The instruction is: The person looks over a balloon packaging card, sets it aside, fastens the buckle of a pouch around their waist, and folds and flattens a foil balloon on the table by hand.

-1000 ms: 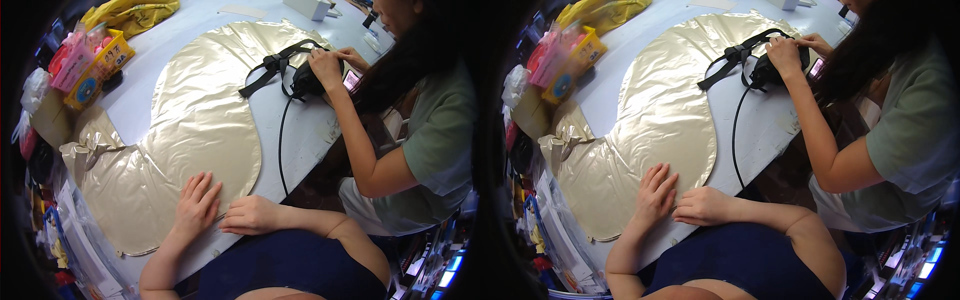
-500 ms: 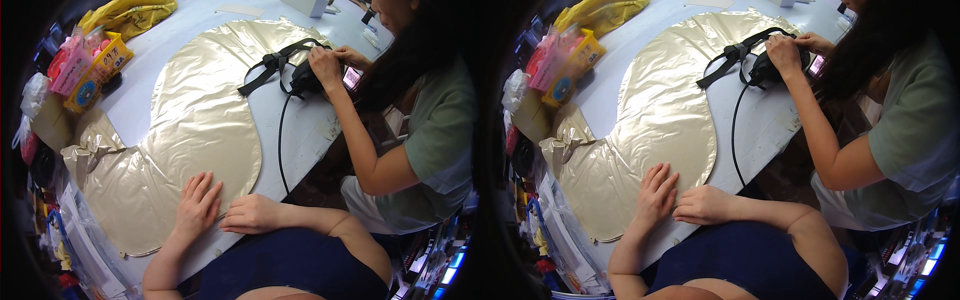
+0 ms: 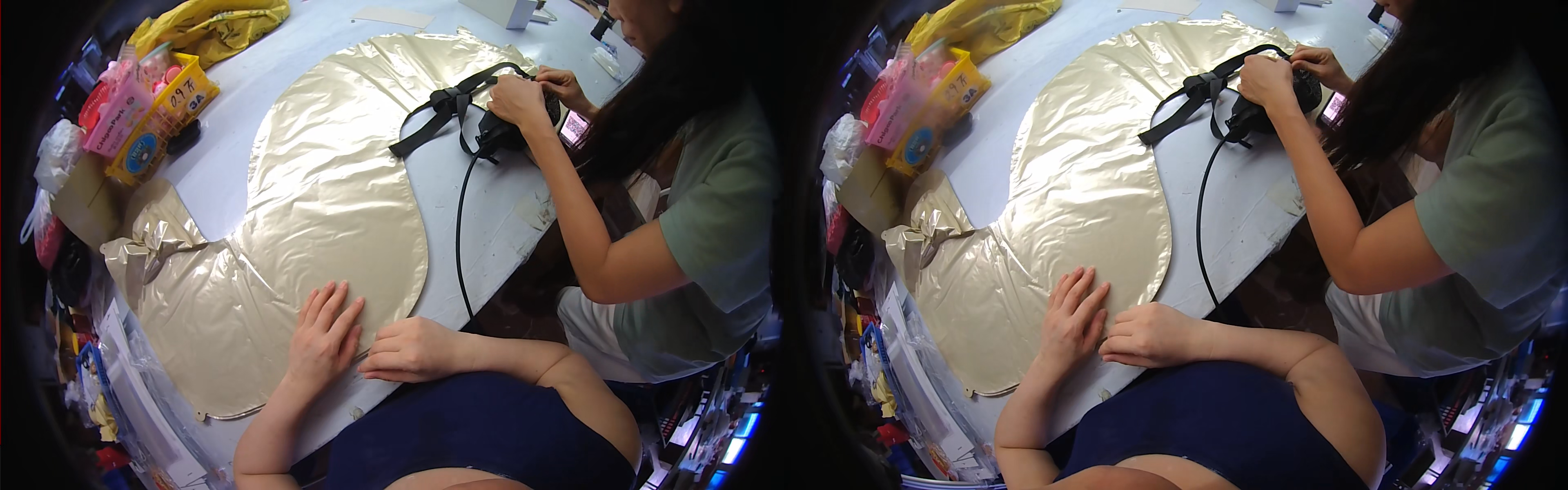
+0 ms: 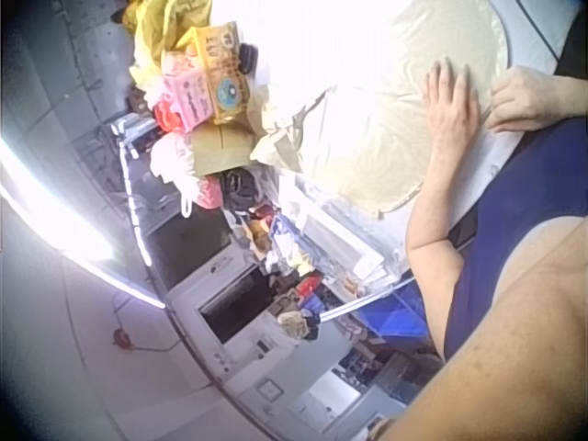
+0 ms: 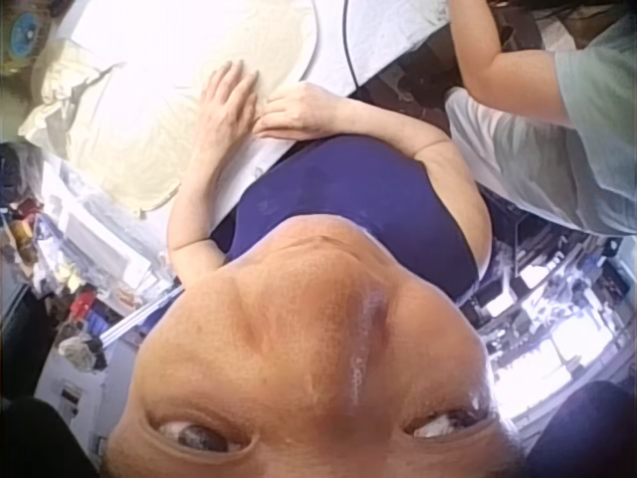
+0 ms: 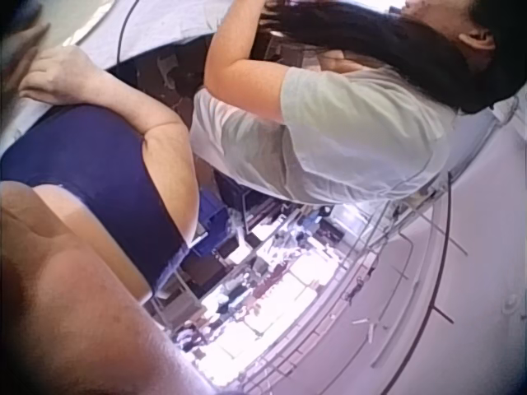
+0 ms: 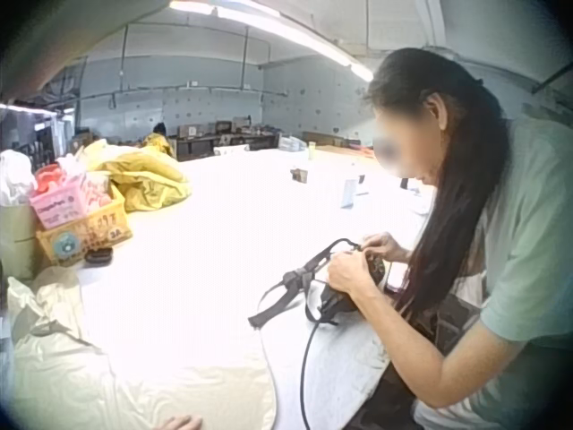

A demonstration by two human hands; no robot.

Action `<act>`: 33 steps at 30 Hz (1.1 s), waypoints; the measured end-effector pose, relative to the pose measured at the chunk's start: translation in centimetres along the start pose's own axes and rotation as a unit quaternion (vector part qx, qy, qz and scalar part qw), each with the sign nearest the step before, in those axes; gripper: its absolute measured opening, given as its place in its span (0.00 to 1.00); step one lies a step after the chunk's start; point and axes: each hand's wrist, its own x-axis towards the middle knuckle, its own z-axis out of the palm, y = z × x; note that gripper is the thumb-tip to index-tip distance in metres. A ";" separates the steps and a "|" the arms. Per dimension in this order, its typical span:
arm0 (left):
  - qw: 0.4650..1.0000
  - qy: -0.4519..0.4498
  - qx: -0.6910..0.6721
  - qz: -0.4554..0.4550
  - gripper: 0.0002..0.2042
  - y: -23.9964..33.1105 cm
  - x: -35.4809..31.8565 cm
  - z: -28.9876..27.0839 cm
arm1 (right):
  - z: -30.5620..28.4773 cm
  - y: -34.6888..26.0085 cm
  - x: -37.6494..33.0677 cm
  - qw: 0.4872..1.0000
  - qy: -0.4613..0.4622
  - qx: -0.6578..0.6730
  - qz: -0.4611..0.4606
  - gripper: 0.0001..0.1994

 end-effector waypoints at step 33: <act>1.000 0.006 -0.011 -0.006 0.20 -0.2 -0.2 0.2 | -0.1 0.0 0.5 1.000 -0.005 0.004 0.000 0.07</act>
